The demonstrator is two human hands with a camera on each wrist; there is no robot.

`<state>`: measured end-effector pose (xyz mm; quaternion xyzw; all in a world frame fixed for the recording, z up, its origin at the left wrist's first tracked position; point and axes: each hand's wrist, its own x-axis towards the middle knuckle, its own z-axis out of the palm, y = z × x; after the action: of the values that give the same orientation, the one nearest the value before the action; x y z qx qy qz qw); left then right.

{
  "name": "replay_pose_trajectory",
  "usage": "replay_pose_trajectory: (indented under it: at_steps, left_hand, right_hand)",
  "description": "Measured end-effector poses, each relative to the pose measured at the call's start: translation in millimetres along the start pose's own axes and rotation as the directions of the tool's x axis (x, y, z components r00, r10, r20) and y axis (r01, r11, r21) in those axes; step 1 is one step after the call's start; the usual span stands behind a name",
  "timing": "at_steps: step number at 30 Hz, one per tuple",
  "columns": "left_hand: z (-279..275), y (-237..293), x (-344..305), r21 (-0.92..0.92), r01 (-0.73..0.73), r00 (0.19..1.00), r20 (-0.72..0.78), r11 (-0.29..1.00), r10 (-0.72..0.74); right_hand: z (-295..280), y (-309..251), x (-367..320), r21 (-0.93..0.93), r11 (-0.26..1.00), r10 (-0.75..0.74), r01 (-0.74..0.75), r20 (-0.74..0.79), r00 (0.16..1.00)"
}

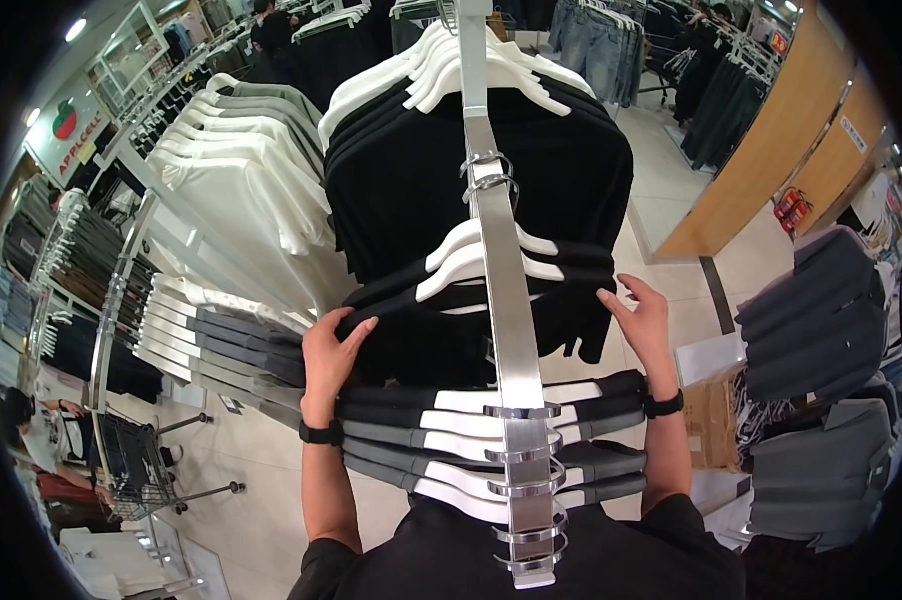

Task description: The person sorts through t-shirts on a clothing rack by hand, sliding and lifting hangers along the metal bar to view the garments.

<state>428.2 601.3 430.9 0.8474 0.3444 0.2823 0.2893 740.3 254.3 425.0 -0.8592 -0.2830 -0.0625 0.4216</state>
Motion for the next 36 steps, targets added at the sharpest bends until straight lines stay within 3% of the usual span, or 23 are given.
replay_pose_trajectory:
  at_steps: [3,4,5,7,8,10,11,14,17,23,26,29,34,36]
  left_hand:
    - [-17,12,-18,-0.016,-0.074,0.997,-0.038,0.997,0.073]
    - [-27,19,-27,-0.035,-0.102,0.994,-0.033,0.994,0.1]
    - [-38,22,-36,-0.022,-0.145,0.989,0.021,0.989,0.145]
    - [-54,30,-52,-0.131,-0.134,0.96,0.229,0.982,0.162]
    - [-57,28,-59,-0.208,-0.08,0.921,0.358,0.975,0.152]
    - [-53,29,-68,-0.251,0.059,0.762,0.637,0.966,0.119]
    - [-44,17,-72,-0.232,0.043,0.72,0.681,0.972,0.131]
    - [-37,12,-74,-0.216,0.166,0.742,0.67,0.962,0.023]
    - [-35,8,-72,-0.3,0.215,0.755,0.655,0.929,0.036]
    - [-45,0,-67,-0.347,0.206,0.744,0.662,0.915,0.084]
    - [-47,-4,-69,-0.315,0.181,0.783,0.62,0.932,0.057]
    - [-46,-6,-69,-0.284,0.135,0.835,0.548,0.949,0.046]
    - [-38,-22,-62,-0.369,0.06,0.873,0.471,0.928,0.131]
    - [-31,-23,-59,-0.365,0.104,0.89,0.449,0.925,0.077]
  right_hand:
    - [-30,-17,-17,0.145,0.987,-0.095,0.068,0.184,0.978]
    - [-46,-23,-22,0.18,0.983,-0.054,-0.02,0.396,0.917]
    - [-62,-33,-27,0.191,0.98,-0.068,-0.057,0.59,0.805]
    - [-78,-34,-40,0.251,0.967,-0.193,-0.032,0.811,0.552]
    - [-77,-34,-46,0.217,0.976,-0.184,-0.01,0.85,0.494]
    - [-73,-36,-55,0.155,0.987,-0.16,0.044,0.915,0.37]
    - [-69,-30,-61,0.215,0.976,-0.177,-0.048,0.896,0.408]
    - [-60,-16,-67,0.221,0.955,-0.105,-0.196,0.873,0.476]
    - [-52,-6,-69,0.244,0.932,-0.061,-0.266,0.832,0.551]
    - [-51,-8,-67,0.196,0.942,0.056,-0.273,0.709,0.703]
    - [-44,4,-69,0.325,0.924,-0.035,-0.202,0.597,0.802]
    - [-42,12,-66,0.365,0.885,0.004,-0.288,0.613,0.79]
    - [-34,21,-59,0.429,0.863,-0.01,-0.265,0.54,0.842]
    - [-30,18,-54,0.416,0.877,0.004,-0.241,0.495,0.869]
